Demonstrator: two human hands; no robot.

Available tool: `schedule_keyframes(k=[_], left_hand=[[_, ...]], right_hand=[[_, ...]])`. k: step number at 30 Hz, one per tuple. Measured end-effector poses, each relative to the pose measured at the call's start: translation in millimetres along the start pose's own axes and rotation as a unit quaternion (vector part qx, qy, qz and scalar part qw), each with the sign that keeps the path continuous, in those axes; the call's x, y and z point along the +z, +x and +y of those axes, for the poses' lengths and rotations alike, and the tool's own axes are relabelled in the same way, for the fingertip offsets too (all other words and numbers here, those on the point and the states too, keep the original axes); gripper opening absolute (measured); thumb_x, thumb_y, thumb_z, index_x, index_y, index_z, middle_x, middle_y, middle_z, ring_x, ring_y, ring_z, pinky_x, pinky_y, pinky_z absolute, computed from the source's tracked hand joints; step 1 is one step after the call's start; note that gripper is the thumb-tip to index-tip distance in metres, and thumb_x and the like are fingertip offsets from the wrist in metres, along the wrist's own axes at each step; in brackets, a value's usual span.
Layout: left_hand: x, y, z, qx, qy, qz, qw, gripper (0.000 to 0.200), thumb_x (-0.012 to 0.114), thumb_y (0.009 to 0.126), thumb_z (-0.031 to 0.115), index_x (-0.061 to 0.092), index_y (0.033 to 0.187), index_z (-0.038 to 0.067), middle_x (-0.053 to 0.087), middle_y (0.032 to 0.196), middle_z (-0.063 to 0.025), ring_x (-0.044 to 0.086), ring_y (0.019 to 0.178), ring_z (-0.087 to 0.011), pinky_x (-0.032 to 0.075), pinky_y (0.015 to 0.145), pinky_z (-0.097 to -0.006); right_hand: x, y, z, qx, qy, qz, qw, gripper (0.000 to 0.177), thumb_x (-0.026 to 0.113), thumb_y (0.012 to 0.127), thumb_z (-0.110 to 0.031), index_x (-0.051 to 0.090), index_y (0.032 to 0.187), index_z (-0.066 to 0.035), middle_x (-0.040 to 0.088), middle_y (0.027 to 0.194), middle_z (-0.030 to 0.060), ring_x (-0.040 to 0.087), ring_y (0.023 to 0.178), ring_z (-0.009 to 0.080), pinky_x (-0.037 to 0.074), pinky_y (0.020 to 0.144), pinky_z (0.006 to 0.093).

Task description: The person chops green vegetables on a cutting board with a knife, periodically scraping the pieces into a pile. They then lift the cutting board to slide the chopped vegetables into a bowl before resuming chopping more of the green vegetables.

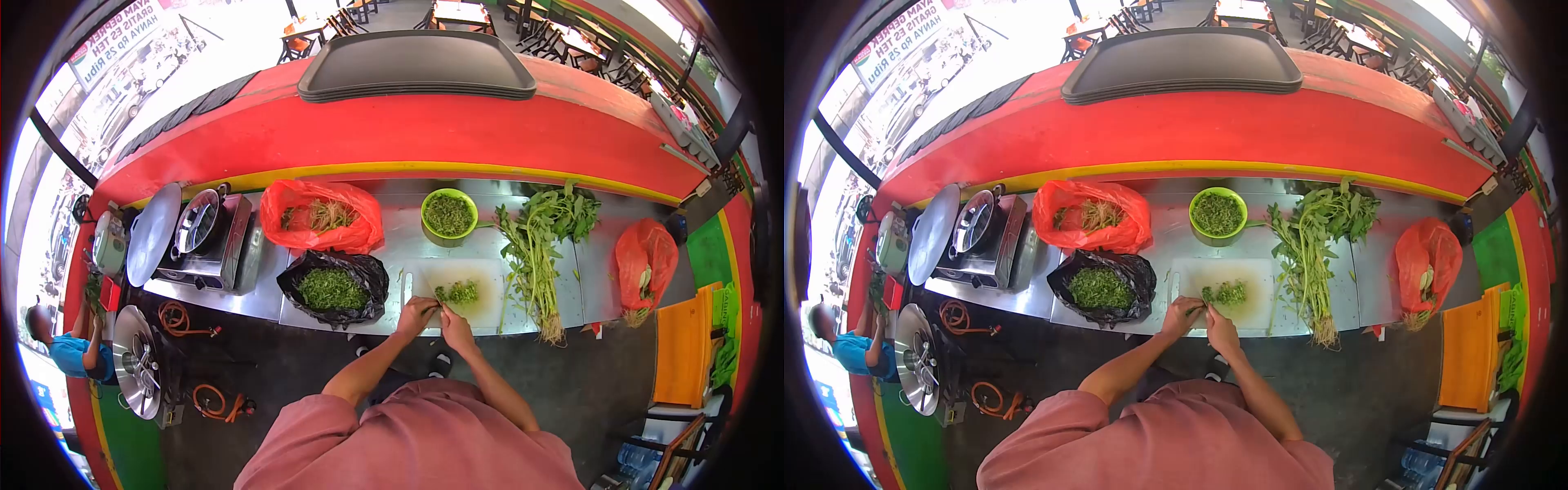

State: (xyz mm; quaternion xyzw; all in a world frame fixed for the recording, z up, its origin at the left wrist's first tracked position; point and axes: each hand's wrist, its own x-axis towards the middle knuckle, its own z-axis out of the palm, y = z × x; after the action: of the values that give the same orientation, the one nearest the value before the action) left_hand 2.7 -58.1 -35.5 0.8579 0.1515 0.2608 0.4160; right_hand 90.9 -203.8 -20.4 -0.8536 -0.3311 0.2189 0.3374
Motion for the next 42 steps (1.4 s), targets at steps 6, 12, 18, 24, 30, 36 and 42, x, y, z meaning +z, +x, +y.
schedule_keyframes(k=[6, 12, 18, 24, 30, 36, 42], left_hand=[[4, -2, -1, -0.027, -0.025, 0.008, 0.999, 0.02, 0.076, 0.081, 0.004, 0.078, 0.101, 0.004, 0.076, 0.105, -0.0103, 0.069, 0.098, -0.0298, 0.055, 0.09, -0.0394], [5, -4, 2, -0.012, 0.015, 0.014, 1.0, 0.018, 0.074, 0.083, 0.006, 0.077, 0.1, 0.003, 0.076, 0.106, -0.0105, 0.068, 0.098, -0.0304, 0.055, 0.089, -0.039], [9, -7, 6, 0.028, 0.034, 0.041, 0.998, 0.019, 0.072, 0.082, 0.002, 0.076, 0.1, 0.001, 0.075, 0.107, -0.0123, 0.068, 0.098, -0.0313, 0.055, 0.089, -0.0396], [6, -5, 5, 0.045, 0.041, 0.028, 0.998, 0.02, 0.073, 0.081, 0.001, 0.076, 0.101, 0.0, 0.073, 0.109, -0.0133, 0.067, 0.099, -0.0324, 0.055, 0.089, -0.0407], [10, -9, -4, 0.051, 0.068, 0.021, 0.996, 0.019, 0.072, 0.084, 0.006, 0.075, 0.103, 0.005, 0.07, 0.11, -0.0077, 0.064, 0.107, -0.0284, 0.051, 0.091, -0.0412], [8, -10, 1, 0.055, 0.073, 0.028, 0.995, 0.02, 0.072, 0.084, 0.007, 0.075, 0.103, 0.006, 0.069, 0.111, -0.0066, 0.063, 0.108, -0.0282, 0.051, 0.09, -0.0418], [9, -9, 0, 0.048, 0.046, 0.035, 0.997, 0.019, 0.074, 0.078, 0.001, 0.075, 0.097, 0.003, 0.072, 0.105, -0.0098, 0.065, 0.1, -0.032, 0.053, 0.087, -0.0425]], right_hand=[[0, -17, 5, -0.002, 0.026, 0.013, 1.0, 0.04, 0.048, 0.103, -0.03, 0.058, 0.137, -0.013, 0.068, 0.103, 0.0277, 0.065, 0.095, 0.0484, 0.053, 0.084, 0.0547], [-2, -20, -7, -0.005, -0.016, 0.012, 1.0, 0.039, 0.049, 0.102, -0.025, 0.058, 0.137, -0.012, 0.068, 0.096, 0.0296, 0.066, 0.088, 0.0501, 0.053, 0.078, 0.0575], [-10, -14, -9, 0.015, 0.051, 0.001, 0.999, 0.038, 0.05, 0.103, -0.029, 0.061, 0.134, -0.011, 0.067, 0.102, 0.0304, 0.066, 0.094, 0.0486, 0.054, 0.082, 0.0519], [-12, -20, -4, 0.035, 0.076, -0.01, 0.996, 0.039, 0.05, 0.103, -0.029, 0.062, 0.132, -0.005, 0.067, 0.115, 0.0279, 0.064, 0.109, 0.0456, 0.053, 0.091, 0.0477], [-6, -18, -2, 0.019, 0.05, -0.003, 0.999, 0.039, 0.051, 0.102, -0.027, 0.06, 0.136, -0.01, 0.067, 0.106, 0.03, 0.065, 0.098, 0.0487, 0.053, 0.084, 0.0533], [-12, -19, -8, 0.012, 0.049, 0.005, 0.999, 0.037, 0.052, 0.102, -0.025, 0.061, 0.135, -0.01, 0.067, 0.105, 0.029, 0.064, 0.099, 0.0481, 0.053, 0.085, 0.052], [-4, -21, -5, -0.004, 0.001, 0.04, 0.999, 0.035, 0.052, 0.101, -0.029, 0.064, 0.131, -0.013, 0.069, 0.093, 0.0273, 0.067, 0.085, 0.0476, 0.054, 0.075, 0.0549]])
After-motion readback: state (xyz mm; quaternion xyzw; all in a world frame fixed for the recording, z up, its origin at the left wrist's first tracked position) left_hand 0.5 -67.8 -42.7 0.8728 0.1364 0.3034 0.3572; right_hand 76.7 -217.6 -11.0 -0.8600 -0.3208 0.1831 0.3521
